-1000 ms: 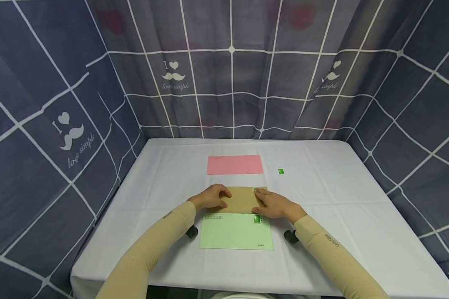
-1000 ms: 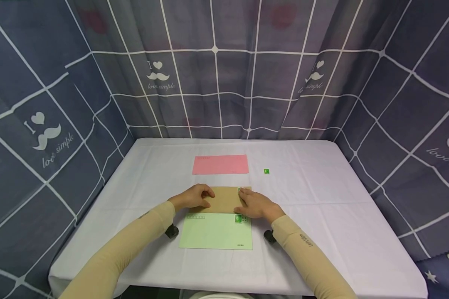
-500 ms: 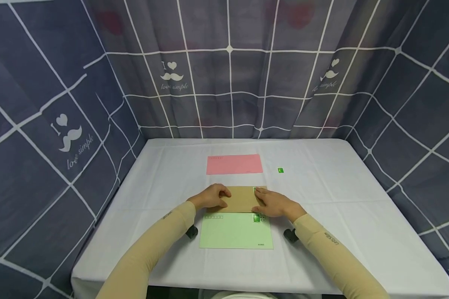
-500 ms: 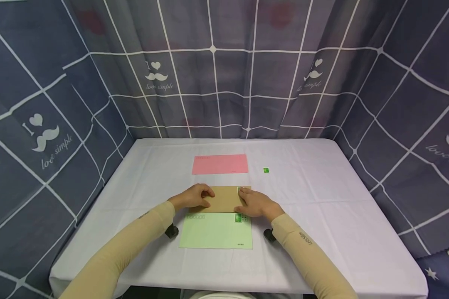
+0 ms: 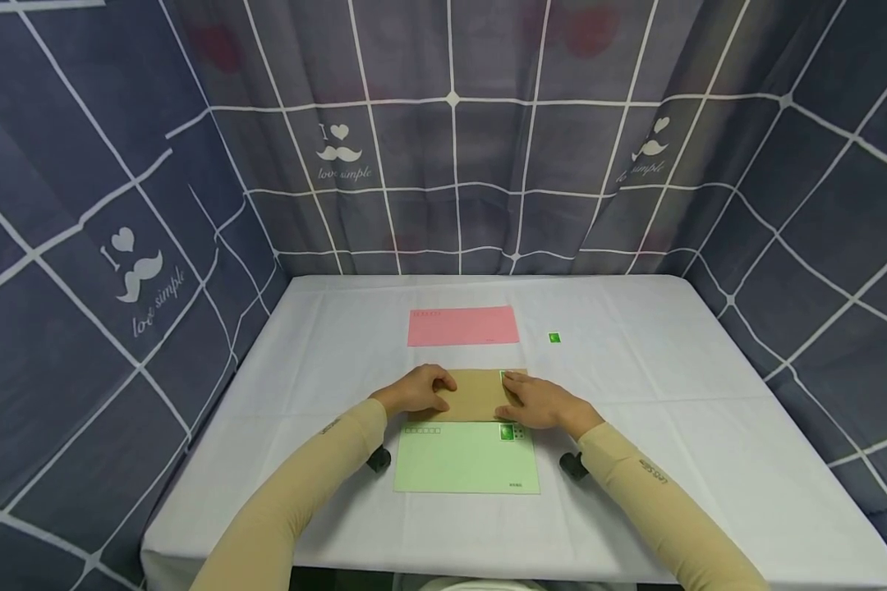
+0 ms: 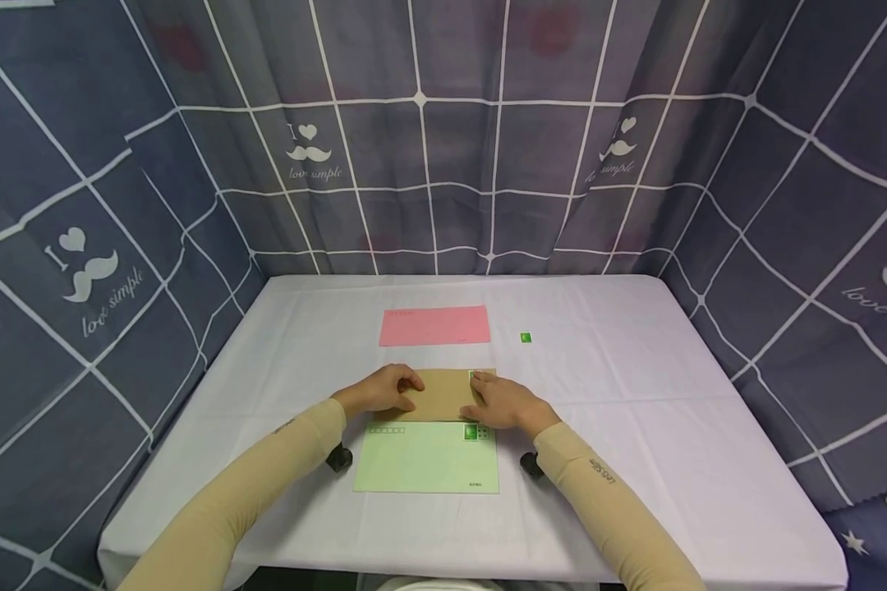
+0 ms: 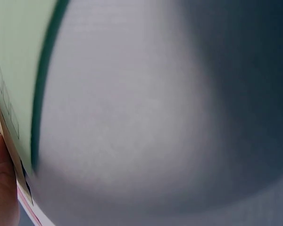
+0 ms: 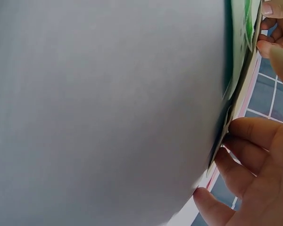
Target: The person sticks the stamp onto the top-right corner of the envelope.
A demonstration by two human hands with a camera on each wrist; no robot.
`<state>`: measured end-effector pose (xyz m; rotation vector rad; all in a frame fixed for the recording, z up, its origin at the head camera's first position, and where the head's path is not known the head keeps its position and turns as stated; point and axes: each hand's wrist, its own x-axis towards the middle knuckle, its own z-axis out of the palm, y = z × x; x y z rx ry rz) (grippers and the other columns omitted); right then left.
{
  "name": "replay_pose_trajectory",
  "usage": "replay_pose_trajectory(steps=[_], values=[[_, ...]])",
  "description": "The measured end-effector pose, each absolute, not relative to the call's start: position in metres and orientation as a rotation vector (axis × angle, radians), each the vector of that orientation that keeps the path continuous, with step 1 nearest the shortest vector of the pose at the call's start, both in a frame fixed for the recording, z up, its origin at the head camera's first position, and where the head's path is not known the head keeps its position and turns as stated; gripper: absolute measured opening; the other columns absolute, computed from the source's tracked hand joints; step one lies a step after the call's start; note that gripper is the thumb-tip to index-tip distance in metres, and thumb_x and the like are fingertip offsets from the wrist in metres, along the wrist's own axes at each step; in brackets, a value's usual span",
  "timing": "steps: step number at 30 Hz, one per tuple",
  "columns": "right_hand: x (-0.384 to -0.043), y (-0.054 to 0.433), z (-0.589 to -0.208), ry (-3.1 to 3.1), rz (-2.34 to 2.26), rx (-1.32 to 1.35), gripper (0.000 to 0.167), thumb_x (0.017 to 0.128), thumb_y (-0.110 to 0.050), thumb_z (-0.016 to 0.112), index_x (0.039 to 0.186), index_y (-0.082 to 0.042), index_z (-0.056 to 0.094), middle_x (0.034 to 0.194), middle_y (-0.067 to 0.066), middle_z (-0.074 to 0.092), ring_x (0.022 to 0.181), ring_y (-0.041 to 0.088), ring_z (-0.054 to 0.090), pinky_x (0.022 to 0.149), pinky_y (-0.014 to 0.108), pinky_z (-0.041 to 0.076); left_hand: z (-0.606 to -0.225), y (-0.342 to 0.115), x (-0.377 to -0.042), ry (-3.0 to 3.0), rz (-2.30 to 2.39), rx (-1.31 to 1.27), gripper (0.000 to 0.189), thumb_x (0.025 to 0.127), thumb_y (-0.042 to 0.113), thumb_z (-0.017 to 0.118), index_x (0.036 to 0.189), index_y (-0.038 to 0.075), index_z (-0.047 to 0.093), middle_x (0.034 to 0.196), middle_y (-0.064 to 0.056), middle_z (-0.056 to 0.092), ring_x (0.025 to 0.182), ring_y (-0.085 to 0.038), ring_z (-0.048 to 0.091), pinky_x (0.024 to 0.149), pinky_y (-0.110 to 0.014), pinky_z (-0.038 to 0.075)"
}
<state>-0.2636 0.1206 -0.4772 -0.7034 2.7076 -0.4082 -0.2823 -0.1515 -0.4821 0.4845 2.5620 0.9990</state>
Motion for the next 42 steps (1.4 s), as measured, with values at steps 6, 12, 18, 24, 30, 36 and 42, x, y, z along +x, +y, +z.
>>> replay_pose_trajectory(steps=[6,12,18,24,30,36,42], values=[[-0.2634,0.1198,-0.4761,2.72,-0.397,-0.702,0.078,0.099,-0.056,0.052,0.155,-0.004,0.034,0.164,0.013,0.03,0.149,0.033,0.033,0.119,0.049,0.032,-0.48,-0.1511,-0.2809,2.558,1.008,0.466,0.029,0.081,0.008,0.083,0.108,0.01,0.071,0.11,-0.001,0.065,0.104,-0.016,0.057,0.102,-0.037,0.047],[-0.2623,0.1185,-0.4771,2.719,-0.413,-0.704,0.078,0.099,-0.056,0.051,0.155,-0.005,0.035,0.163,0.013,0.031,0.149,0.032,0.032,0.119,0.049,0.032,-0.4798,-0.1512,-0.2785,2.561,0.996,0.467,0.03,0.083,0.009,0.082,0.11,0.01,0.07,0.113,-0.001,0.065,0.107,-0.016,0.057,0.104,-0.037,0.046],[-0.2615,0.1189,-0.4772,2.714,-0.436,-0.695,0.078,0.098,-0.056,0.052,0.154,-0.004,0.036,0.163,0.013,0.032,0.149,0.033,0.033,0.119,0.049,0.032,-0.479,-0.1507,-0.2766,2.559,1.001,0.475,0.03,0.083,0.008,0.082,0.11,0.009,0.07,0.113,-0.002,0.065,0.107,-0.017,0.058,0.103,-0.038,0.047],[-0.2614,0.1183,-0.4772,2.728,-0.437,-0.699,0.079,0.098,-0.058,0.051,0.154,-0.005,0.036,0.162,0.013,0.032,0.149,0.032,0.034,0.119,0.048,0.032,-0.4786,-0.1503,-0.2742,2.559,1.019,0.461,0.03,0.083,0.007,0.081,0.11,0.008,0.07,0.113,-0.002,0.065,0.106,-0.017,0.057,0.103,-0.038,0.046],[-0.2614,0.1181,-0.4772,2.731,-0.445,-0.702,0.079,0.098,-0.057,0.052,0.154,-0.004,0.037,0.162,0.013,0.033,0.149,0.032,0.034,0.119,0.048,0.032,-0.4784,-0.1499,-0.2735,2.566,1.013,0.463,0.03,0.083,0.008,0.082,0.11,0.008,0.07,0.113,-0.002,0.065,0.107,-0.017,0.057,0.104,-0.039,0.046],[-0.2622,0.1187,-0.4789,2.743,-0.443,-0.712,0.078,0.098,-0.057,0.053,0.153,-0.003,0.038,0.161,0.014,0.035,0.148,0.033,0.035,0.119,0.048,0.032,-0.4786,-0.1493,-0.2742,2.57,1.017,0.456,0.029,0.082,0.007,0.082,0.109,0.008,0.07,0.112,-0.002,0.065,0.106,-0.017,0.057,0.104,-0.039,0.046],[-0.2625,0.1191,-0.4793,2.759,-0.463,-0.714,0.078,0.098,-0.057,0.052,0.152,-0.003,0.04,0.161,0.014,0.036,0.148,0.033,0.035,0.119,0.049,0.032,-0.4791,-0.1502,-0.2749,2.566,1.017,0.469,0.029,0.082,0.007,0.082,0.109,0.008,0.07,0.112,-0.003,0.065,0.106,-0.017,0.057,0.103,-0.038,0.047]])
